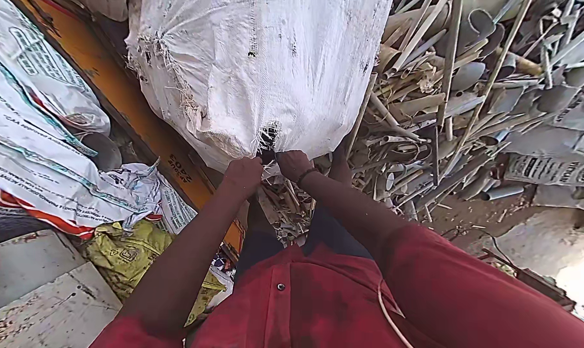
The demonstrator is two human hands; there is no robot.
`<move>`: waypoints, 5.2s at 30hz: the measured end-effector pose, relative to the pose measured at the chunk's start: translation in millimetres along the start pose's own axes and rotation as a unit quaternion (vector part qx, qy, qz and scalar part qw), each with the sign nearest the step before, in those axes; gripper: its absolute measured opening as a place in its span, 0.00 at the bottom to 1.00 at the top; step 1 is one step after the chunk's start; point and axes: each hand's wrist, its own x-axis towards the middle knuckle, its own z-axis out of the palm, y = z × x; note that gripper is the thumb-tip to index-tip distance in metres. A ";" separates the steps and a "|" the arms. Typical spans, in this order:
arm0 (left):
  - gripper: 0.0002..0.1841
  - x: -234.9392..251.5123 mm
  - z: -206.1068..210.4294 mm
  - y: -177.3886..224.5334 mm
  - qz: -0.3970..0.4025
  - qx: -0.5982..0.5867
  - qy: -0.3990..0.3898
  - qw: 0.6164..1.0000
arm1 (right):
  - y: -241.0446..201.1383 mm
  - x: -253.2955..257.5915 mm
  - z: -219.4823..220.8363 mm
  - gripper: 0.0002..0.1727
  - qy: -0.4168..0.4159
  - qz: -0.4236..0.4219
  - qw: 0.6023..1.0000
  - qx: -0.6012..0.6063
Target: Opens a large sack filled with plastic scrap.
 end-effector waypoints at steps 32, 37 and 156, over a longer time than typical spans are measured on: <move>0.07 -14.3 0.9 -12.2 0.020 -0.011 0.046 0.999 | 92.9 -29.8 10.8 0.14 0.044 -0.014 0.998 -0.045; 0.16 3.2 -6.7 2.2 -0.053 0.006 -0.024 0.998 | 106.2 -37.8 6.3 0.20 0.068 0.006 0.986 0.152; 0.15 1.4 40.3 42.6 -0.090 -0.048 -0.152 0.983 | 117.2 26.2 24.4 0.29 0.004 0.077 0.985 0.154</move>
